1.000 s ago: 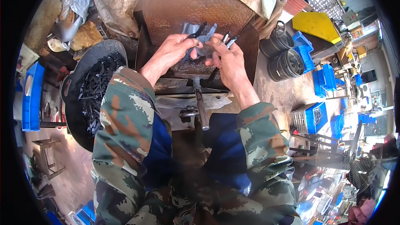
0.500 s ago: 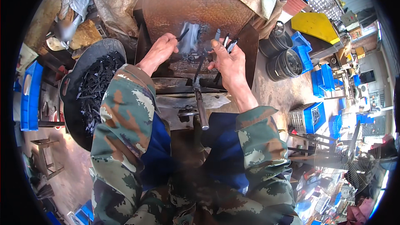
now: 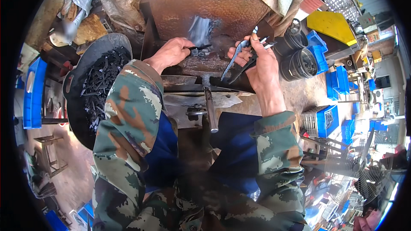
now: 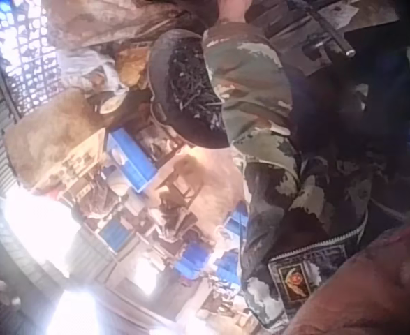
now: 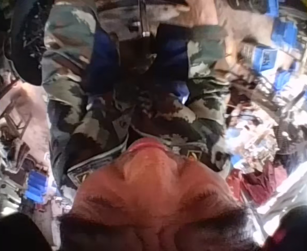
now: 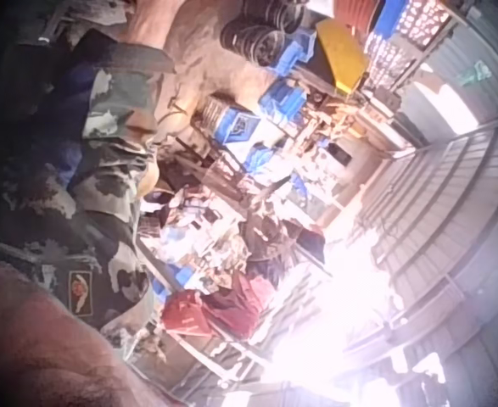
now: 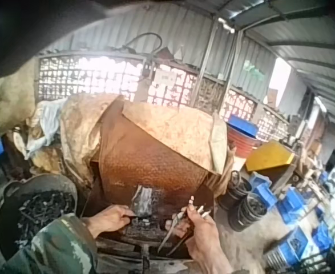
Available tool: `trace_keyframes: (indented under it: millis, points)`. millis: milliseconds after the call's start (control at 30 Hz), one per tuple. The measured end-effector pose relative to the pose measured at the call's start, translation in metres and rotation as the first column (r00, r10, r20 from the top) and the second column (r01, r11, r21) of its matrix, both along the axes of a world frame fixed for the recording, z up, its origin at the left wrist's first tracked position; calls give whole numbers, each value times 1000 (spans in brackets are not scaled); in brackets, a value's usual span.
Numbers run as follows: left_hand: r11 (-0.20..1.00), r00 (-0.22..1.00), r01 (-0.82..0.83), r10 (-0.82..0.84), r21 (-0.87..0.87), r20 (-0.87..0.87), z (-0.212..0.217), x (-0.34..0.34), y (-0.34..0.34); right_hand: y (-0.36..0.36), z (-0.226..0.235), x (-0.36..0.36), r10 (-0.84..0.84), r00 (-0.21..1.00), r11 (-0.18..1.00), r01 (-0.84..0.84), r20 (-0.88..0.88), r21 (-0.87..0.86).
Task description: Measuring small metal components with a caliper and then processing them on a grinding machine.
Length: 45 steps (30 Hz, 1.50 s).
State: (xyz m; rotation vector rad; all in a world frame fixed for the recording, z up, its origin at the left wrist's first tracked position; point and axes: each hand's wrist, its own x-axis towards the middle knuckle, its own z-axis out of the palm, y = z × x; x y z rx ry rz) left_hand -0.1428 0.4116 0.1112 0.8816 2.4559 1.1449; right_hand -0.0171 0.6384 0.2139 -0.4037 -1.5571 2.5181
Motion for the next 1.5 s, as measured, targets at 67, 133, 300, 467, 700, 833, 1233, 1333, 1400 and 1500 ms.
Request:
trace_keyframes:
  millis: [67,133,300,467,700,833,1233,1333,1400,1500]
  points:
    - [999,1000,-2,2,32,11,-4,-2,-3,1,-1,0,-21,1000,998,21,8,-64]
    - [998,1000,-9,7,63,19,-7,-5,-6,-1,-4,-1,-38,999,994,40,21,-105]
    - [992,985,-72,54,-103,-163,19,14,5,-1,-6,-2,-97,991,980,112,97,-164]
    - [982,977,-104,72,-155,-200,42,23,4,9,-15,-1,-42,993,987,58,110,-152]
    - [953,973,-227,213,-199,-90,45,15,-8,-12,-14,28,28,994,927,-64,101,370]
    - [935,943,-324,309,-142,-121,44,16,-16,-6,-40,51,279,953,685,-282,116,671]
    - [871,883,-468,467,-147,-43,26,7,-31,-29,-45,92,587,799,83,-220,130,972]
    - [844,847,-531,531,-72,-29,32,9,-26,-29,-45,84,613,790,159,-137,11,978]
    - [822,822,-569,569,18,-28,40,10,-19,-27,-43,73,603,792,237,-69,-91,969]
    - [767,779,-593,624,247,-68,42,8,-20,-37,-35,53,381,911,489,-57,-155,870]
